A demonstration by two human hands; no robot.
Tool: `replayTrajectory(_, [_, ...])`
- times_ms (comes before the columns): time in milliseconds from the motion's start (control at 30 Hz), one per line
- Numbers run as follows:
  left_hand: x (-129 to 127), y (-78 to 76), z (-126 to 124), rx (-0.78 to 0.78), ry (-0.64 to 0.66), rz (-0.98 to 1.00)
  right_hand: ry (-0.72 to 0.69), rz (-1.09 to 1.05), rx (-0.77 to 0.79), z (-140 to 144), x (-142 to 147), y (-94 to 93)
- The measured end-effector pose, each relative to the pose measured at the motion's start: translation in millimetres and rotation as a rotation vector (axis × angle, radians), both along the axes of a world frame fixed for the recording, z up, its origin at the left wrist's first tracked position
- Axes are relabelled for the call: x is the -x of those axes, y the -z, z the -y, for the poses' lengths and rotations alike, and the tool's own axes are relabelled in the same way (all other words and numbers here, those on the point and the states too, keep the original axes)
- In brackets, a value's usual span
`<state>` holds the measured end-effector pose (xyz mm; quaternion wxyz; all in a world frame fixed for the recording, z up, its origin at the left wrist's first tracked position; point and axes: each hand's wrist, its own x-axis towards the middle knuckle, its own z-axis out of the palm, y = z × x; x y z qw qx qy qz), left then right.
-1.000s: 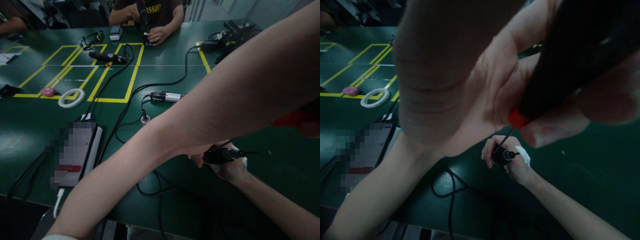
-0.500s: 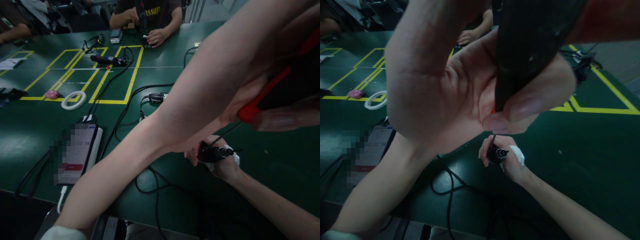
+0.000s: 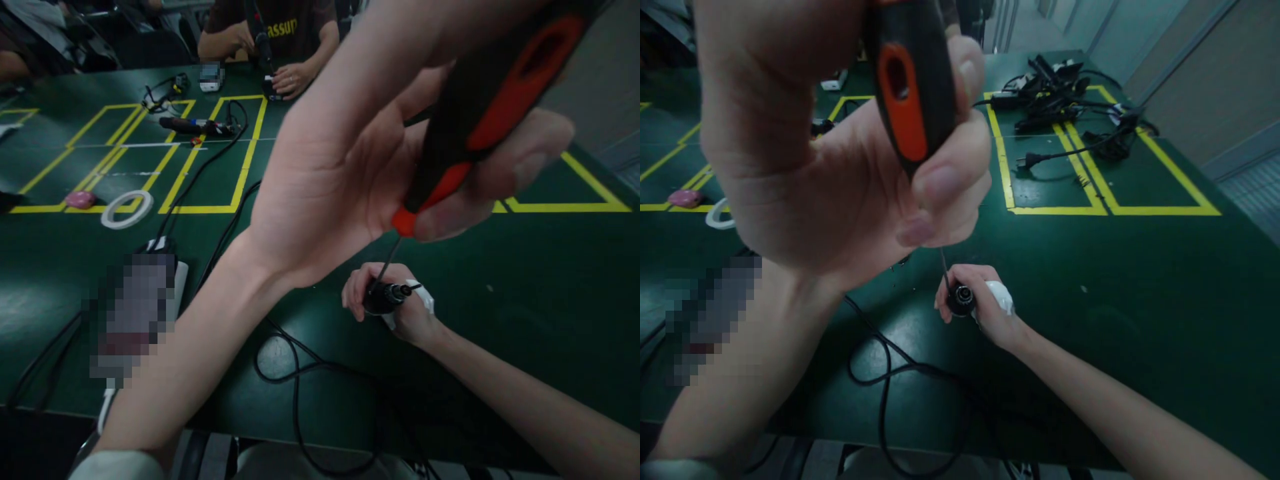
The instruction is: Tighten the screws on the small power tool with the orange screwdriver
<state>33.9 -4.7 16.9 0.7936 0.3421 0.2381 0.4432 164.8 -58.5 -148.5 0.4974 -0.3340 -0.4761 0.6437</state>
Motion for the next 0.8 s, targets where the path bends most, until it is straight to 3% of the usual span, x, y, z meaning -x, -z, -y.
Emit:
replayTrajectory(33, [-2, -3.5, 0, -0.089, -0.057, 0.057, 0.002, -0.004, 0.001, 0, 0, 0.1])
replayTrajectory(67, [-3, -5.3, 0, -0.045, -0.007, 0.011, 0.005, -0.007, 0.005, -1, 1, 0.1])
replayTrajectory(100, [-1, -5.5, -2, 0.196, 0.192, 0.093, 0.01, -0.009, 0.011, -1, 1, 0.0])
replayTrajectory(133, [1, -4.3, -3, 0.002, 0.231, 0.098, 0.016, -0.009, 0.019, -2, 2, -0.1])
replayTrajectory(200, [6, 0.3, -5, -0.192, 0.267, 0.077, 0.026, -0.009, 0.036, -2, 3, -0.2])
replayTrajectory(267, [10, 4.9, -4, -0.282, 0.246, 0.033, 0.037, -0.015, 0.048, -3, 4, -0.3])
replayTrajectory(800, [8, 5.6, 3, -0.354, 0.185, 0.002, 0.083, -0.013, 0.061, -2, 10, -4.2])
